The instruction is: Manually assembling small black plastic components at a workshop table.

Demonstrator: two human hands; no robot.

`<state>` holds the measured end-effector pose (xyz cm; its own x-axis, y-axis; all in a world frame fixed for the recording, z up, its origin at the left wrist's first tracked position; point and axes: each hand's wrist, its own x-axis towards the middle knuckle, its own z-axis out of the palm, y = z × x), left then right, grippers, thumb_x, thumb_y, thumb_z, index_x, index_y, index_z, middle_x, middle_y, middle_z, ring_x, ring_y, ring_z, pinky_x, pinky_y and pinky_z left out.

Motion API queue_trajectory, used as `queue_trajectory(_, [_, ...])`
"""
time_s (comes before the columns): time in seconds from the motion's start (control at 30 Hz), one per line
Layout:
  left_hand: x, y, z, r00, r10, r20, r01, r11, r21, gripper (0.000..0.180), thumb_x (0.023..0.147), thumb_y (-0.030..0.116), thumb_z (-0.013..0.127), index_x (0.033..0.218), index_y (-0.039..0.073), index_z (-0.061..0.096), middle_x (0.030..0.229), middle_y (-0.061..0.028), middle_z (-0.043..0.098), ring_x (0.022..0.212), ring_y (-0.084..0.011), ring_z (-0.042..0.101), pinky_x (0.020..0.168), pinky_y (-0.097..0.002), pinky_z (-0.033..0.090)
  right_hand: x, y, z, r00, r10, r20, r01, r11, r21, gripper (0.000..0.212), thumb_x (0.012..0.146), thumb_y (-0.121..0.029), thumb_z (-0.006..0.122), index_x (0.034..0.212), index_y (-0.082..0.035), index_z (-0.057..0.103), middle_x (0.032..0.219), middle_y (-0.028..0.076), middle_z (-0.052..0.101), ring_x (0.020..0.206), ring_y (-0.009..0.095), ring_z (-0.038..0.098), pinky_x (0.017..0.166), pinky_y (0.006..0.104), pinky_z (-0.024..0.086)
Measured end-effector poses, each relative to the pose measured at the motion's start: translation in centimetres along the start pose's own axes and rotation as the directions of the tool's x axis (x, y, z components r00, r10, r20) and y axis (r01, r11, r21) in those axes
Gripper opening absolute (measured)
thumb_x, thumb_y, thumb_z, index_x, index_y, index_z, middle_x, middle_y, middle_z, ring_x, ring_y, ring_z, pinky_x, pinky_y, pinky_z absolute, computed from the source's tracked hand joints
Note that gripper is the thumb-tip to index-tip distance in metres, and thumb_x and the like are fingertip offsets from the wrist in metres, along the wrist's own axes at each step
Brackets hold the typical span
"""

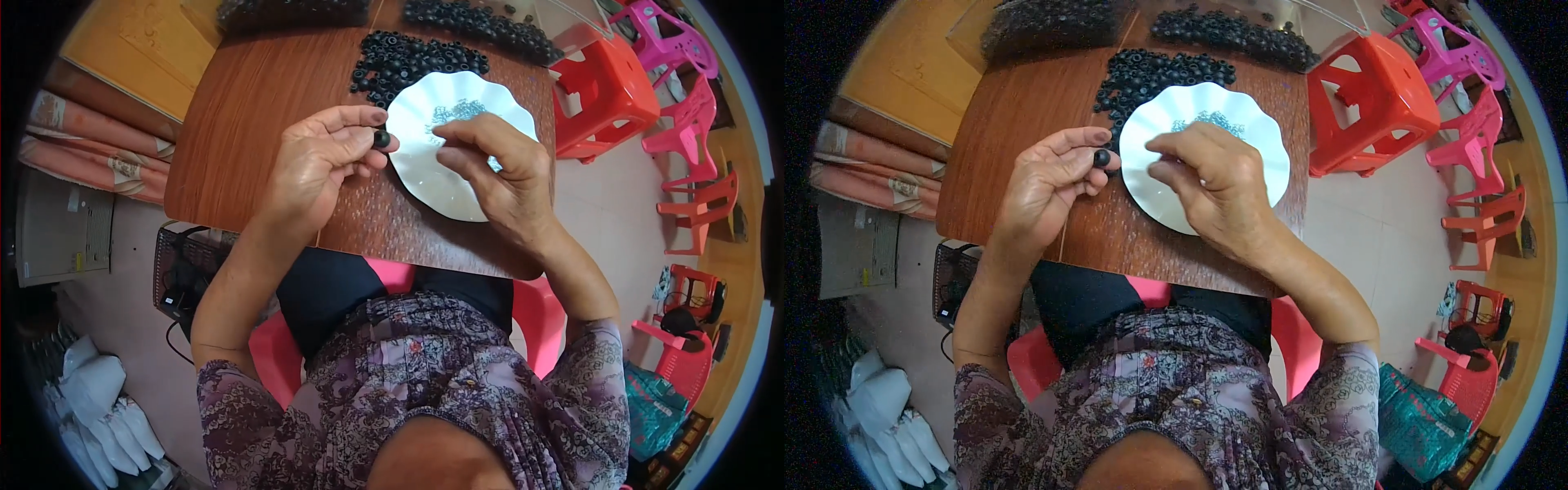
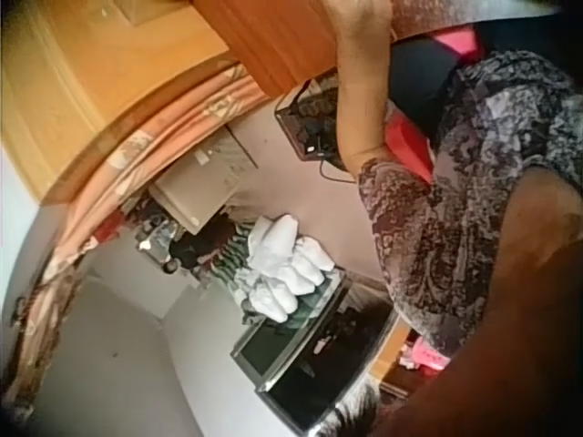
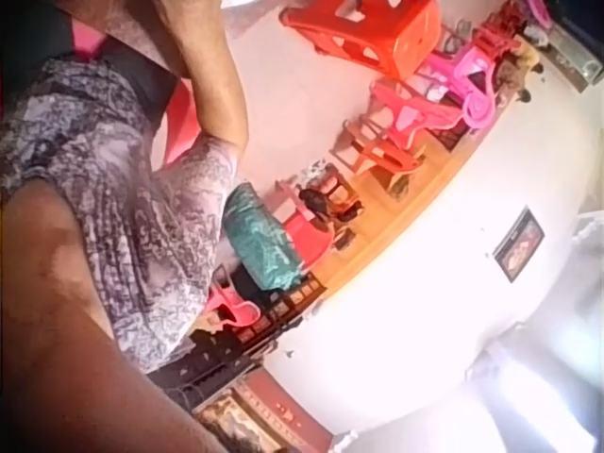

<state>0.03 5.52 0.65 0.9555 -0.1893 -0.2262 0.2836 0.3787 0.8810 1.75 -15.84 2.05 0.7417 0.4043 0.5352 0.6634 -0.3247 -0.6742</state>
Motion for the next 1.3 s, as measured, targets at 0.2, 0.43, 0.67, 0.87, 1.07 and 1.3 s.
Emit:
queue_trajectory(0.2, [-0.6, -1.4, 2.8, 0.979, 0.201, -0.003, -0.201, 0.979, 0.042, 0.025, 0.087, 0.004, 0.055, 0.109, -0.007, 0.054, 0.089, -0.0114, 0.066, 0.071, -0.0101, 0.059, 0.066, -0.0191, 0.044, 0.4, 0.3, 1.5, 0.988, -0.124, -0.097, 0.12, 0.992, -0.045, 0.024, 0.063, -0.002, 0.074, 0.086, -0.004, 0.066, 0.075, 0.009, 0.06, 0.071, 0.024, 0.056, 0.06, 0.0335, 0.044])
queue_trajectory(0.43, [-0.4, -1.7, 3.5, 0.986, 0.165, 0.005, -0.165, 0.986, 0.002, 0.023, 0.086, 0.004, 0.057, 0.106, -0.007, 0.056, 0.086, -0.0102, 0.065, 0.072, -0.0125, 0.061, 0.066, -0.0188, 0.044, -0.1, 1.0, 1.3, 0.99, -0.114, -0.082, 0.115, 0.993, 0.01, 0.016, 0.067, -0.001, 0.07, 0.081, -0.004, 0.065, 0.074, 0.009, 0.059, 0.071, 0.024, 0.056, 0.061, 0.0341, 0.044])
queue_trajectory(0.67, [-0.1, -2.2, 3.4, 0.995, 0.081, 0.065, -0.076, 0.995, -0.071, 0.024, 0.086, 0.005, 0.058, 0.106, -0.007, 0.056, 0.087, -0.0117, 0.065, 0.075, -0.0133, 0.063, 0.072, -0.022, 0.047, -0.5, 0.7, 0.8, 0.972, 0.23, 0.051, -0.234, 0.914, 0.331, 0.004, 0.077, 0.0, 0.064, 0.081, 0.002, 0.062, 0.072, 0.009, 0.061, 0.069, 0.016, 0.059, 0.062, 0.0286, 0.047])
queue_trajectory(0.87, [-0.2, -2.4, 4.9, 0.992, 0.118, 0.039, -0.115, 0.991, -0.071, 0.027, 0.085, 0.002, 0.057, 0.111, -0.009, 0.054, 0.089, -0.0128, 0.065, 0.077, -0.014, 0.062, 0.074, -0.0234, 0.049, -0.2, 0.6, 0.6, 0.966, 0.26, -0.003, -0.242, 0.904, 0.352, 0.008, 0.082, -0.003, 0.062, 0.079, 0.005, 0.061, 0.07, 0.01, 0.062, 0.064, 0.012, 0.061, 0.056, 0.0251, 0.047])
queue_trajectory(1.07, [0.3, -2.4, 4.0, 0.989, 0.147, 0.01, -0.146, 0.988, -0.058, 0.023, 0.086, 0.0, 0.056, 0.108, -0.009, 0.056, 0.09, -0.0145, 0.065, 0.076, -0.014, 0.062, 0.074, -0.0226, 0.049, 0.5, 1.3, -0.3, 0.982, 0.188, -0.03, -0.179, 0.967, 0.182, 0.01, 0.079, -0.005, 0.064, 0.079, 0.005, 0.062, 0.069, 0.009, 0.064, 0.064, 0.012, 0.06, 0.057, 0.0256, 0.046])
queue_trajectory(1.3, [0.2, -2.4, 2.4, 0.988, 0.154, -0.027, -0.155, 0.987, -0.035, 0.024, 0.09, 0.008, 0.055, 0.108, -0.008, 0.055, 0.089, -0.0132, 0.063, 0.072, -0.0111, 0.057, 0.07, -0.0204, 0.046, -0.7, 2.9, -2.7, 0.965, 0.142, 0.219, -0.095, 0.973, -0.212, 0.014, 0.07, 0.005, 0.067, 0.083, -0.001, 0.067, 0.076, 0.005, 0.06, 0.074, 0.015, 0.059, 0.067, 0.0275, 0.047])
